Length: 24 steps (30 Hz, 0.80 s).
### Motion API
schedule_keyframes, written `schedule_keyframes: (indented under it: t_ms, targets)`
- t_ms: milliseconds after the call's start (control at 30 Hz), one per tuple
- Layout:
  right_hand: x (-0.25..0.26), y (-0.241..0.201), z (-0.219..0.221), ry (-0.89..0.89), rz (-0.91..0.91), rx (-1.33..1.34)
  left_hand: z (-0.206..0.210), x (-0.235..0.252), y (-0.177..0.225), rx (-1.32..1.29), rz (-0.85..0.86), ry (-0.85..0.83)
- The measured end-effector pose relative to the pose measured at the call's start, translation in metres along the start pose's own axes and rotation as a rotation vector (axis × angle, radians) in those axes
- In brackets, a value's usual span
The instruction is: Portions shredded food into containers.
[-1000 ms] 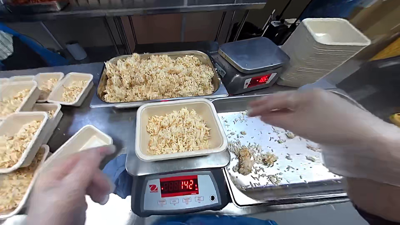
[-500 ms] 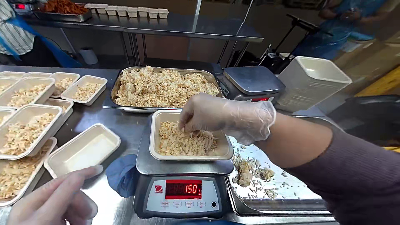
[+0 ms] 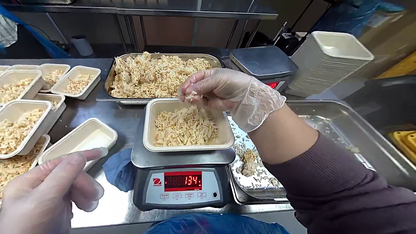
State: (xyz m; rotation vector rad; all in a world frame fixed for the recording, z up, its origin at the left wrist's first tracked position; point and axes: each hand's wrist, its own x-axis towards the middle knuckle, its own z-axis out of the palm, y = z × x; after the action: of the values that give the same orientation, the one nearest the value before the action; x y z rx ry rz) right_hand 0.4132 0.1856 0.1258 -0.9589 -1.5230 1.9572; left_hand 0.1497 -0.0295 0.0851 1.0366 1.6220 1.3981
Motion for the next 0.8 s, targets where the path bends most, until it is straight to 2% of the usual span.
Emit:
schedule_keyframes:
  t_ms: [233,333,467,533,600,667,733,767,800]
  targets:
    - [-0.001,-0.006,0.004,-0.023,0.000,-0.012,0.004,-0.002,0.000,0.019,-0.007,-0.001]
    - [-0.006,-0.014,-0.001,-0.031,-0.080,-0.060,0.001,-0.004,0.000,0.013,-0.021,0.025]
    - [-0.037,-0.025,-0.035,-0.025,-0.246,-0.162,-0.004,-0.005,-0.001,-0.005,0.002,0.007]
    - [-0.068,-0.024,-0.061,0.054,-0.311,-0.203,-0.007,-0.006,0.000,-0.021,-0.002,-0.002]
    - [-0.106,-0.010,-0.090,0.158,-0.303,-0.265,-0.006,-0.004,0.003,-0.001,-0.021,0.013]
    - [-0.139,0.027,-0.106,0.322,-0.119,-0.369,0.003,0.007,0.008,0.097,-0.027,0.039]
    - [-0.146,0.070,-0.105,0.408,0.282,-0.512,0.023,0.031,0.018,0.287,-0.055,0.025]
    - [-0.141,0.084,-0.105,0.407,0.432,-0.564,0.033,0.046,0.024,0.371,-0.084,-0.041]
    - [-0.138,0.087,-0.108,0.410,0.476,-0.634,0.045,0.064,0.027,0.415,-0.110,-0.123]
